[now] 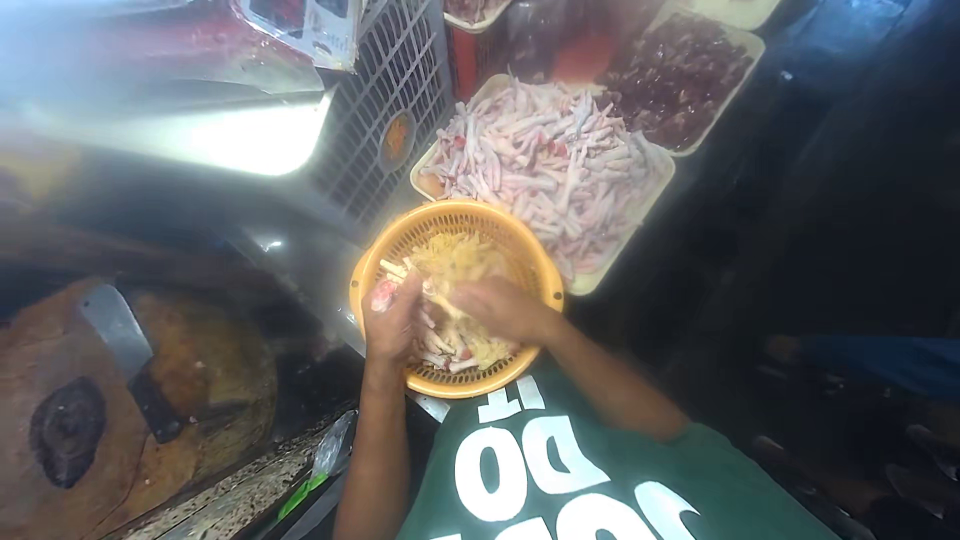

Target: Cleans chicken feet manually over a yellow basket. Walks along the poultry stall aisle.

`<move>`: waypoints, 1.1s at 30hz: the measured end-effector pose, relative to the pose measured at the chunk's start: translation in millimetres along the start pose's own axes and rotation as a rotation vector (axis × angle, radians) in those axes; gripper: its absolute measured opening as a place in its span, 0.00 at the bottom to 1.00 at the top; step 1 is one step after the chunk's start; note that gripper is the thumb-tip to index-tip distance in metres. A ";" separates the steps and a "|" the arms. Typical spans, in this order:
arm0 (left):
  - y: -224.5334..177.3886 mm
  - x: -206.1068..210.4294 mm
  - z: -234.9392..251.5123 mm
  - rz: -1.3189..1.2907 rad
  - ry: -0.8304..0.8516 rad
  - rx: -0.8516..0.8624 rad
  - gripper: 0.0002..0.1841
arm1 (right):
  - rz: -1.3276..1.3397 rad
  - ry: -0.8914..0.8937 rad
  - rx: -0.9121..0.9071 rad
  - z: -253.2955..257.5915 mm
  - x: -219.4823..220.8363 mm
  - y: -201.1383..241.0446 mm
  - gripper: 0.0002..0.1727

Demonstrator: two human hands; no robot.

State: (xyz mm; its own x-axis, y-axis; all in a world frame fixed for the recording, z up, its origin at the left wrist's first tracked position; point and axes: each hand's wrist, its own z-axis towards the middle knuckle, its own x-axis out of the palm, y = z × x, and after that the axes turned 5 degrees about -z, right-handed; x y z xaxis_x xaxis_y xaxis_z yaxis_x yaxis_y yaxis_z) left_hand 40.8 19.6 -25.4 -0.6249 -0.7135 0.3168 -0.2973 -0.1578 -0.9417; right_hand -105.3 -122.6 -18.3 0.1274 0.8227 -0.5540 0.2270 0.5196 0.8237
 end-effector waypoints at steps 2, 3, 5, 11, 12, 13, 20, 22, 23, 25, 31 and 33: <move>-4.9 -4.3 2.7 0.031 -0.124 -0.012 0.10 | -0.094 -0.101 -0.028 -2.4 -4.0 -5.1 0.22; -8.1 -9.2 3.7 0.061 -0.147 -0.008 0.09 | -0.136 -0.153 -0.019 -3.6 -4.4 -8.0 0.21; -12.6 -18.8 4.9 0.127 -0.113 0.038 0.07 | -0.269 -0.197 0.038 -2.3 -5.2 -10.2 0.20; -3.0 11.2 -7.3 0.189 -0.161 0.000 0.12 | -0.237 -0.135 0.021 10.0 19.1 10.6 0.28; -0.3 15.4 -9.9 0.197 -0.162 -0.010 0.12 | -0.232 -0.145 0.000 10.7 23.7 11.1 0.24; 1.5 17.0 -11.6 0.231 -0.167 -0.006 0.13 | -0.228 -0.169 -0.013 10.3 26.0 9.9 0.22; -4.1 -1.0 -9.4 0.519 -0.027 0.057 0.14 | -0.101 -0.487 -0.105 5.4 28.2 3.6 0.19; 0.1 4.3 -10.1 0.390 -0.007 0.025 0.14 | -0.065 -0.606 -0.067 9.4 27.8 6.7 0.22; 3.2 8.5 -11.8 0.302 -0.004 0.001 0.13 | -0.050 -0.597 -0.036 9.9 25.7 7.7 0.22; 5.5 18.8 -15.6 0.134 -0.050 -0.062 0.07 | 0.056 -0.529 0.010 8.2 23.7 8.0 0.20; 1.0 20.7 -16.4 0.037 -0.096 -0.188 0.21 | -0.004 -0.535 -0.190 4.7 35.5 7.3 0.20; -2.0 17.5 -17.8 0.110 -0.007 -0.141 0.16 | -0.116 -0.650 -0.275 8.9 36.6 4.5 0.11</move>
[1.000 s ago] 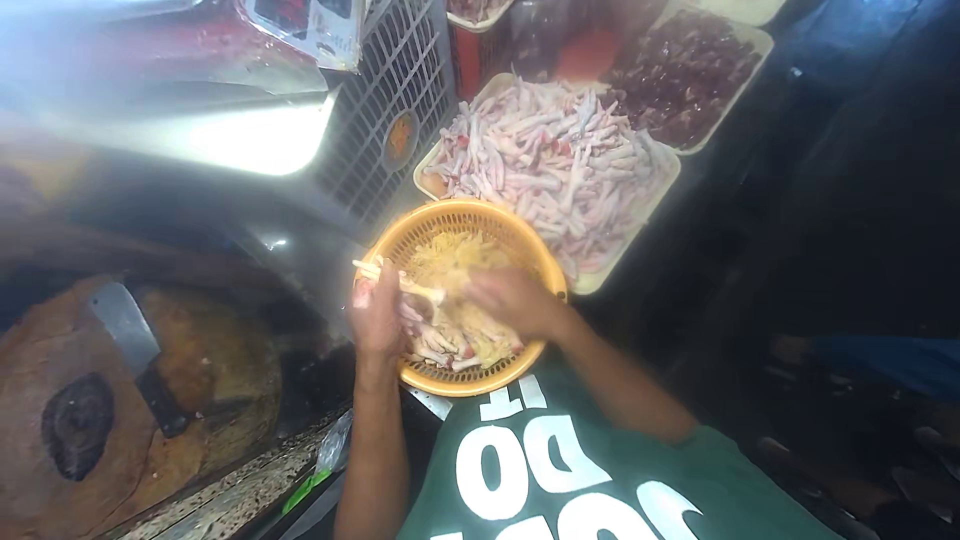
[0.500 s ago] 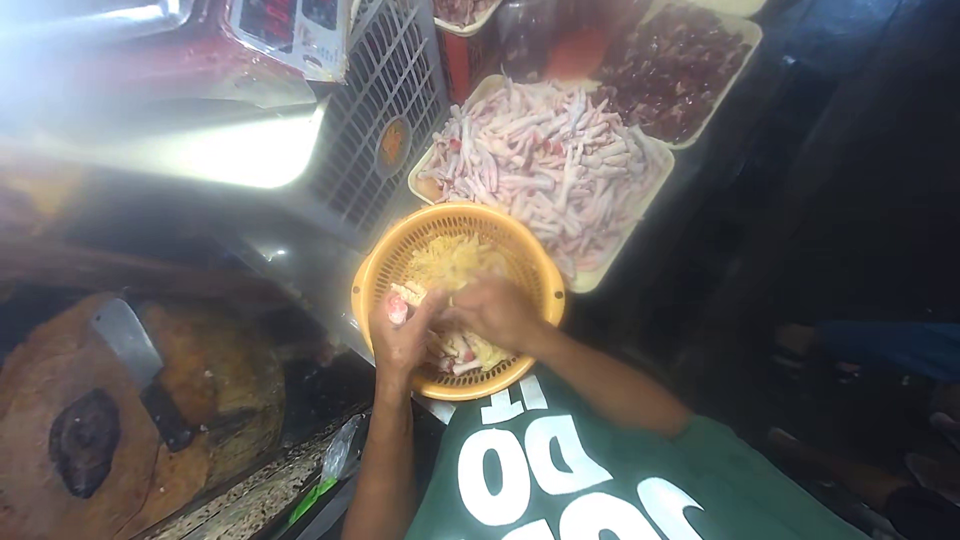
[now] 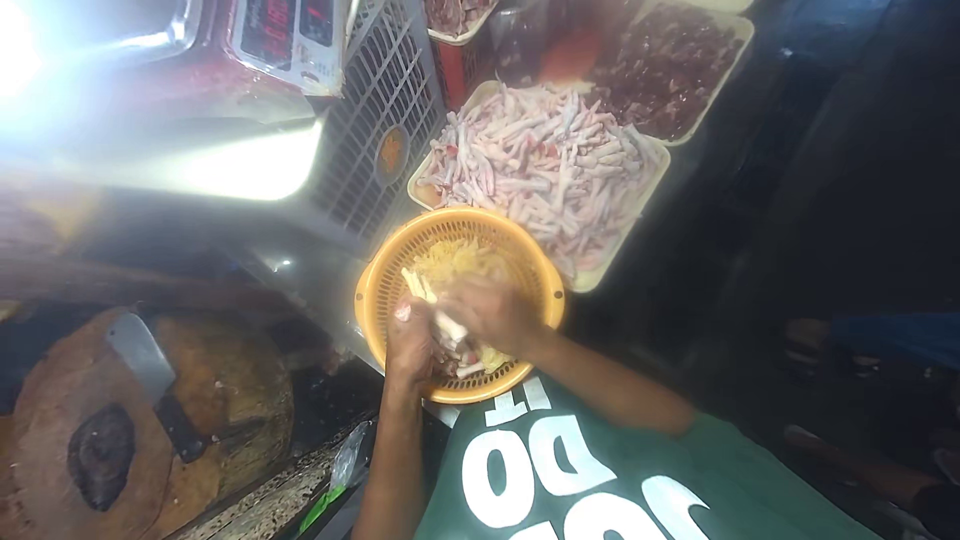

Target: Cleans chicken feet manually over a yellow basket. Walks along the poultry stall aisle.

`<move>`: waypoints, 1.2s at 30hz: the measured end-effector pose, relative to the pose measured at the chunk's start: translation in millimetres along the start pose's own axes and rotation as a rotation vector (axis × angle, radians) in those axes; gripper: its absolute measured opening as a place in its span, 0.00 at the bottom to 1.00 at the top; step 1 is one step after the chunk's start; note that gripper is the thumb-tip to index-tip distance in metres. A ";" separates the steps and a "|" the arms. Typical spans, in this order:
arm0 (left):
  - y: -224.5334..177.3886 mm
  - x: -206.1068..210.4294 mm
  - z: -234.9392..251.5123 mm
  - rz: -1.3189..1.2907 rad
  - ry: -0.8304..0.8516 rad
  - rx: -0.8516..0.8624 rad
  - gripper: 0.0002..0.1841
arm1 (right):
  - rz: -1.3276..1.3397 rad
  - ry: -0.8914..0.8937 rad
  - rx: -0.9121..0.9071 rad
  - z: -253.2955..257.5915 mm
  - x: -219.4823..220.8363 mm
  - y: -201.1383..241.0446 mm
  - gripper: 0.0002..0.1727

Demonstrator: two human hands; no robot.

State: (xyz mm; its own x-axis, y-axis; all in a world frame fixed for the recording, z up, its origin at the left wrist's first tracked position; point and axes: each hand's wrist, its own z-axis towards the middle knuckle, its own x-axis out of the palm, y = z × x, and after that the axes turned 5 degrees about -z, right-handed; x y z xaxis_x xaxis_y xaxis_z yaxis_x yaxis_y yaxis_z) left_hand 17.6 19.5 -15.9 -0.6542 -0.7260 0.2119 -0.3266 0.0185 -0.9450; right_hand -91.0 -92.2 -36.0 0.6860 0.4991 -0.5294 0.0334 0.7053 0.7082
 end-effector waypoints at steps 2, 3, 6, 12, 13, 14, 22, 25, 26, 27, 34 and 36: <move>1.0 -4.0 -3.2 0.068 0.103 0.045 0.20 | -0.060 -0.053 -0.057 1.7 -2.8 -3.7 0.10; 2.5 -4.8 -5.8 0.078 0.151 0.052 0.25 | -0.077 -0.078 -0.079 1.6 -4.1 -4.6 0.10; 6.0 -0.9 -16.0 -0.060 0.185 -0.014 0.22 | -0.051 -0.157 -0.089 2.3 -8.2 -1.4 0.09; -4.2 -13.4 -24.2 0.003 0.124 -0.012 0.09 | -0.064 0.115 -0.116 1.2 -31.0 -6.3 0.11; -6.2 -16.7 -25.3 0.068 0.139 0.015 0.09 | -0.085 0.133 -0.138 1.0 -33.0 -7.0 0.10; -7.7 -19.6 -26.9 0.138 0.159 0.041 0.09 | -0.098 0.145 -0.158 1.2 -34.9 -7.3 0.09; -8.2 -15.4 -36.8 0.162 0.096 0.010 0.08 | -0.303 -0.044 -0.233 6.3 -19.9 -9.0 0.09; -10.2 -10.0 -34.8 0.042 0.078 -0.031 0.07 | -0.351 -0.146 -0.214 13.2 -13.2 -12.0 0.09; -10.9 -9.6 -34.1 0.006 0.075 -0.044 0.06 | -0.358 -0.173 -0.202 15.8 -12.4 -13.7 0.09; -11.5 -9.8 -33.4 -0.022 0.078 -0.060 0.06 | -0.352 -0.194 -0.183 18.4 -12.6 -15.8 0.09; -12.4 -14.1 -40.4 -0.194 0.152 -0.150 0.06 | -0.406 -0.333 -0.074 33.2 -22.0 -30.1 0.08; -10.9 -20.5 -51.7 -0.225 0.208 -0.185 0.07 | -0.459 -0.419 0.059 46.3 -43.8 -46.6 0.08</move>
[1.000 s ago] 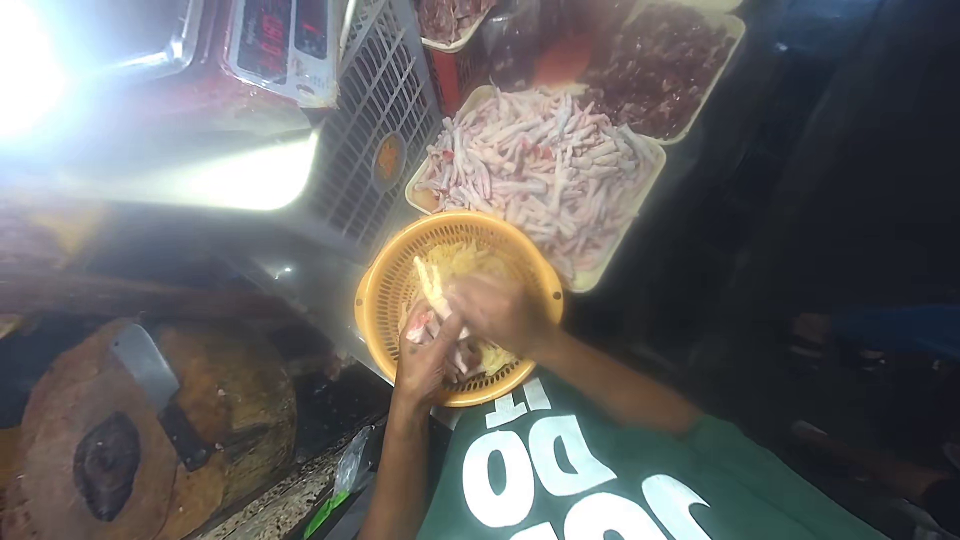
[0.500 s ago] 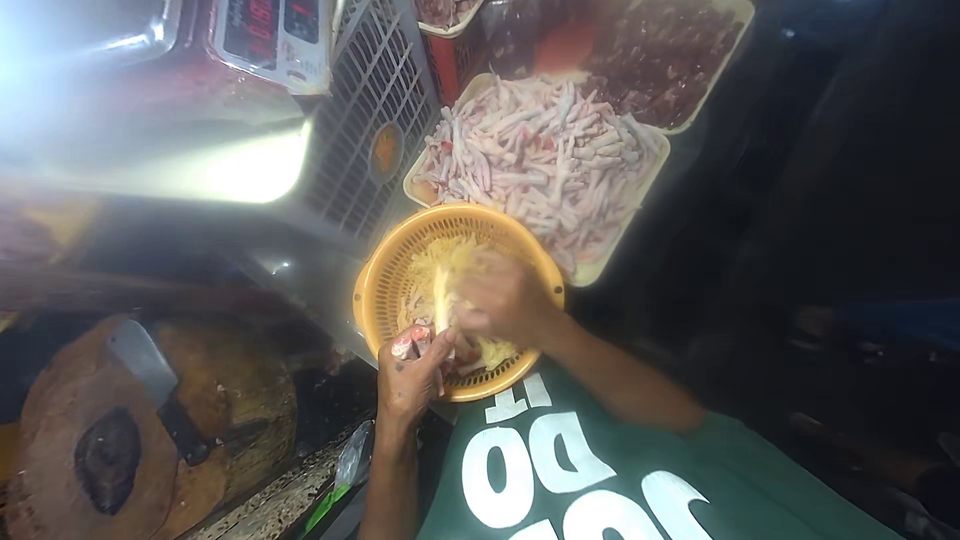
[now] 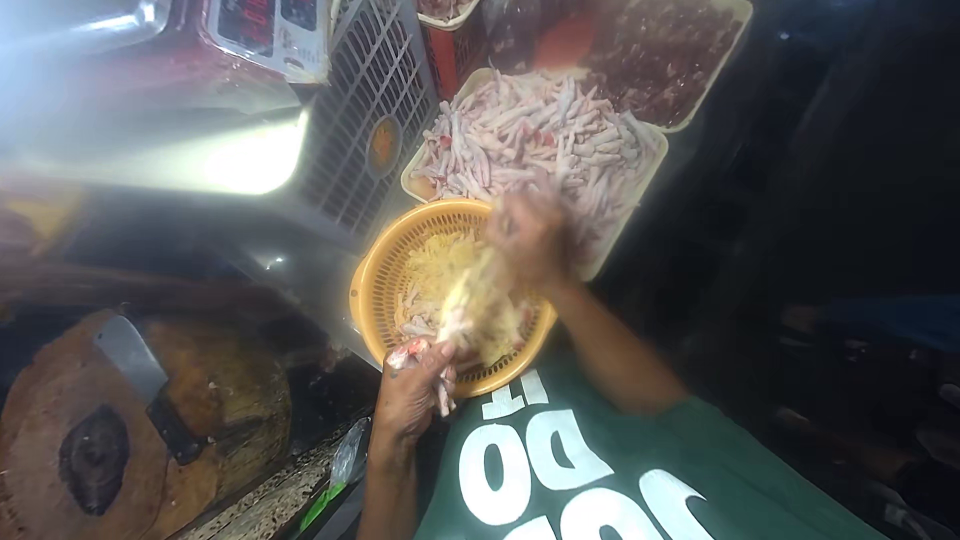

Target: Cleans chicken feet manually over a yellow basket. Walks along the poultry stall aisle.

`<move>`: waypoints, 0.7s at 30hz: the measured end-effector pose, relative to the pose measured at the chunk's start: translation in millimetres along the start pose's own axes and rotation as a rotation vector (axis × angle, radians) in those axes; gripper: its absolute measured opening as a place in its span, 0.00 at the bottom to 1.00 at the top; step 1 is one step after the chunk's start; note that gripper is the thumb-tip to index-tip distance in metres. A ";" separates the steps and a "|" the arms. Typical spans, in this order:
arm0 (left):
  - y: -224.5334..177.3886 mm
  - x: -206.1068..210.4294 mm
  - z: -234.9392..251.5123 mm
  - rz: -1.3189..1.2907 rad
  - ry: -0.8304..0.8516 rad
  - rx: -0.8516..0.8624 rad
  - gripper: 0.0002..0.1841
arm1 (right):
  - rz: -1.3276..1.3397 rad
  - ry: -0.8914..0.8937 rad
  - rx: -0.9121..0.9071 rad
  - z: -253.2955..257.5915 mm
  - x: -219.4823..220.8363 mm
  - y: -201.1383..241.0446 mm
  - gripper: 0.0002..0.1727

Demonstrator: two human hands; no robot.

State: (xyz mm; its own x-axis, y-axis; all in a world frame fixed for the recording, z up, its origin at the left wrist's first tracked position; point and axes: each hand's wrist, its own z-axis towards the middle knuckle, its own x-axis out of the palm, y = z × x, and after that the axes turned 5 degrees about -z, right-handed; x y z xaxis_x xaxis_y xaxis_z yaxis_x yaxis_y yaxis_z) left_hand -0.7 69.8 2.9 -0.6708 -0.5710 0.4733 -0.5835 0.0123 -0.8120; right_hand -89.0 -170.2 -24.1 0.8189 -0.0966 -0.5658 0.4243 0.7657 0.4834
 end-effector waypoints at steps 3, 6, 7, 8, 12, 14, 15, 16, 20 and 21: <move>6.1 -5.0 -10.2 0.022 -0.057 -0.004 0.07 | 0.146 0.172 0.174 11.3 -30.1 -9.6 0.07; 1.4 -2.0 -5.0 0.101 -0.159 0.012 0.03 | 0.518 0.596 0.229 -17.7 -39.6 17.1 0.18; -2.6 0.3 1.0 0.114 -0.163 0.039 0.03 | 0.574 0.694 0.212 -23.8 -32.7 26.1 0.27; -6.1 1.5 5.3 0.139 -0.155 0.068 0.03 | 0.606 0.716 0.178 -29.1 -26.1 35.4 0.31; -16.8 3.9 13.1 0.460 -0.113 0.205 0.07 | 0.585 0.324 0.100 -42.1 -4.5 55.9 0.17; -18.6 9.6 15.0 0.516 -0.093 0.235 0.07 | 0.466 0.150 0.037 -41.7 2.2 57.0 0.10; -16.9 12.3 14.8 0.509 -0.083 0.231 0.06 | 0.414 0.101 0.002 -42.3 2.6 57.9 0.08; -13.9 15.9 14.8 0.477 -0.082 0.225 0.06 | 0.379 0.069 -0.026 -43.4 1.5 58.9 0.07; -4.2 24.9 16.4 0.377 -0.053 0.253 0.05 | 0.486 0.136 -0.081 -42.1 -8.1 61.5 0.13; -2.6 25.8 15.7 0.363 -0.033 0.257 0.06 | 0.593 0.231 -0.042 -39.1 -13.2 62.0 0.16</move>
State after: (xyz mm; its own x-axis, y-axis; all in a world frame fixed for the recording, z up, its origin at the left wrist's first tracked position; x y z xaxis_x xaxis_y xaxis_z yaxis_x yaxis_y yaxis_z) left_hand -9.3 42.1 11.8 -0.7937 -0.5933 0.1345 -0.1774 0.0143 -0.9840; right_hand -88.7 -96.6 -12.8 0.8038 0.4869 -0.3419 -0.0945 0.6718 0.7347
